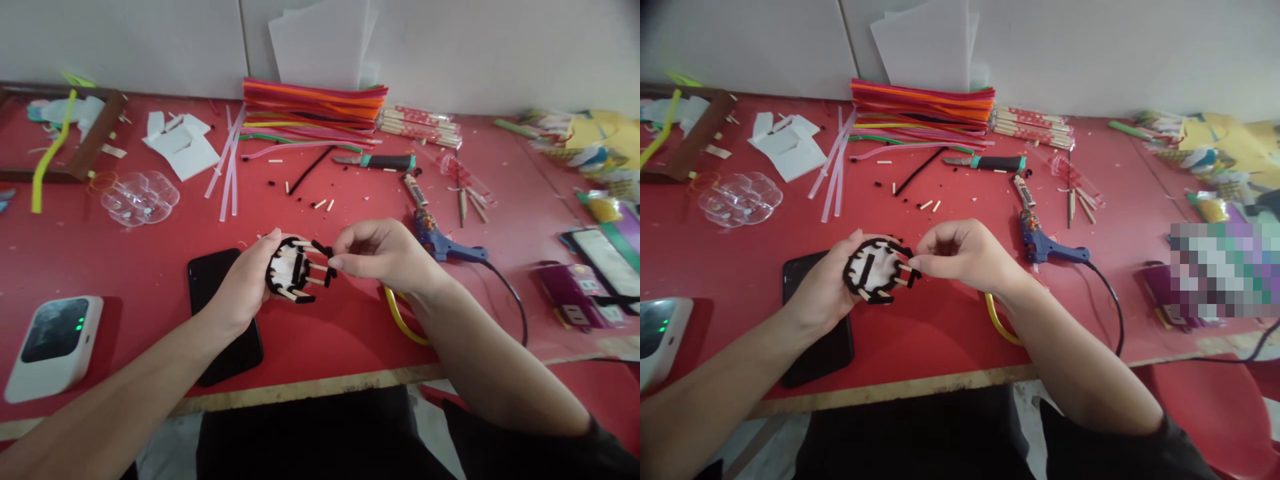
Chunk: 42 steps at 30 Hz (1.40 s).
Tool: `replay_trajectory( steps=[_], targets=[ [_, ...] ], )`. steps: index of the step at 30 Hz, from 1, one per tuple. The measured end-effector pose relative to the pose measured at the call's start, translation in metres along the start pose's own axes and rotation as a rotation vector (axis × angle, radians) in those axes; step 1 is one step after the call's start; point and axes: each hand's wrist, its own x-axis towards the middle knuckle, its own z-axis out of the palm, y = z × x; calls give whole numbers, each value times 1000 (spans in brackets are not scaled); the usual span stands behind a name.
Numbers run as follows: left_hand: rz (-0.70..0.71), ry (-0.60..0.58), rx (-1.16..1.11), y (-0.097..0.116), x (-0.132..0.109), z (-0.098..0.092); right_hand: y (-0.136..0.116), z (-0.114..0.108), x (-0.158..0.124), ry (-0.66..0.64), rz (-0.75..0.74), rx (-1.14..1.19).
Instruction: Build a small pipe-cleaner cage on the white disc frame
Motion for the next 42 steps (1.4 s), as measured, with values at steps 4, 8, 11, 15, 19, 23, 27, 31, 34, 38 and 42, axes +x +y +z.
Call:
replay_trajectory(
  steps=[4, 8, 11, 15, 19, 23, 27, 31, 34, 38, 42],
  targets=[
    [-6, -21, 1, -1, 0, -1, 0, 1, 0, 0, -12, 17],
    [-4, -23, 7, -2, 0, -2, 0, 1, 1, -2, -14, 31],
    [1, -39, 8, -2, 0, -2, 1, 1, 0, -4, -9, 29],
    [10, -58, 0, -2, 1, -1, 0, 1, 0, -11, -5, 35],
    [12, -62, -24, -1, 1, 1, 0, 2, 1, -17, -1, 58],
    [-46, -23, -34, 3, -1, 5, -1, 1, -1, -44, -1, 122],
    [-92, 59, -36, 6, -2, 7, -1, -1, -4, -50, -11, 223],
    [-115, 58, -61, 8, -3, 7, -2, -2, -6, -50, -16, 195],
    [-118, 70, -84, 11, -4, 8, -3, -1, -6, -77, -18, 140],
    [-96, 99, -94, 13, -5, 7, -5, 0, -6, -100, -15, 86],
    [-60, 103, -63, 12, -6, 5, -7, 1, -5, -106, -18, 58]
  ],
)
